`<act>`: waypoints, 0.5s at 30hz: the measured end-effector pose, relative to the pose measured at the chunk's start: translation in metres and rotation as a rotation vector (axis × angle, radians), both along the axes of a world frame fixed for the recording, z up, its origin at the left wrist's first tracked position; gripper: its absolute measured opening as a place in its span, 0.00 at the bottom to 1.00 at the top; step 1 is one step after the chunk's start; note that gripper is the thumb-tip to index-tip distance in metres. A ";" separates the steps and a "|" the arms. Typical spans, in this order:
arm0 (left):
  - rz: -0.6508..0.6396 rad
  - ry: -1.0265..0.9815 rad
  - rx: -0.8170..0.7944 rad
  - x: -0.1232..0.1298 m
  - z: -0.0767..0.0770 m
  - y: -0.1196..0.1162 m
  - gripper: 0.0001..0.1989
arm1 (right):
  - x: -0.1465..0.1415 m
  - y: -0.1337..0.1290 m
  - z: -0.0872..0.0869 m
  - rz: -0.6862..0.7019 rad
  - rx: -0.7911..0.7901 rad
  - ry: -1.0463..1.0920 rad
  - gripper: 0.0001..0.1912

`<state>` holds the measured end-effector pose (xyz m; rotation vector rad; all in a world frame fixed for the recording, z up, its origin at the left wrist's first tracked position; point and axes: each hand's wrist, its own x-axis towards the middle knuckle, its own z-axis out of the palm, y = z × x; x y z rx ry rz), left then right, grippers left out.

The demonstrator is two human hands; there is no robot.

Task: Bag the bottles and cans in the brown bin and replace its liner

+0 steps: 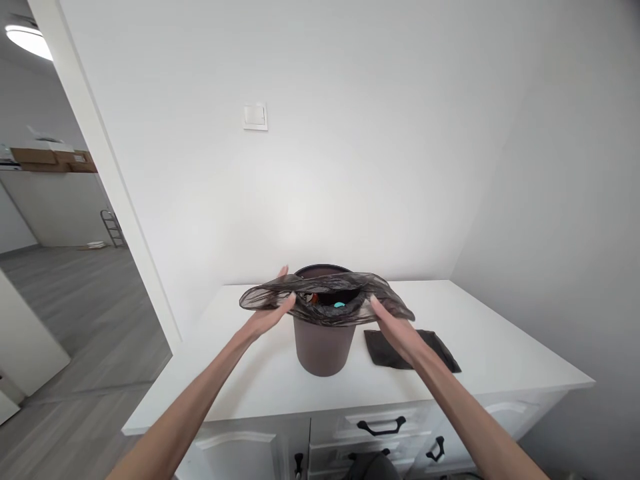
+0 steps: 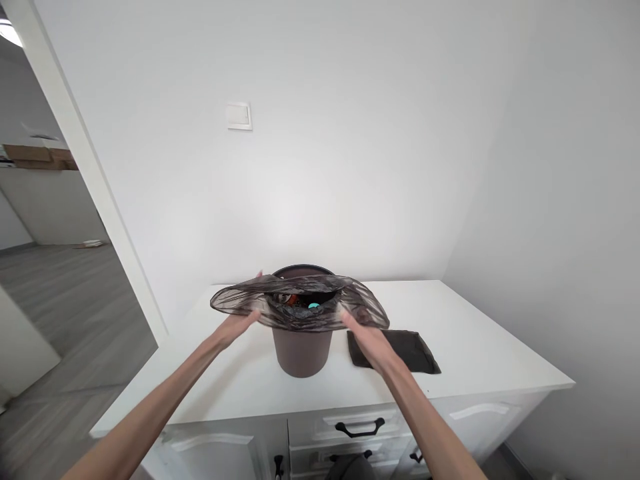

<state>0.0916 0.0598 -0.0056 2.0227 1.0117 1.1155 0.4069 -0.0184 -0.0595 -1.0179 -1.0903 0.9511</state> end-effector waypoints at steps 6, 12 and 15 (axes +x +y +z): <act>-0.092 -0.058 -0.131 0.040 0.064 0.018 0.27 | 0.005 0.053 0.045 -0.247 -0.023 -0.158 0.26; -0.047 -0.406 -0.358 0.075 0.082 0.035 0.20 | -0.001 0.091 0.072 -0.146 0.010 -0.051 0.22; -0.035 -0.628 -0.499 0.090 0.087 0.045 0.14 | -0.010 0.103 0.085 -0.117 -0.045 0.213 0.12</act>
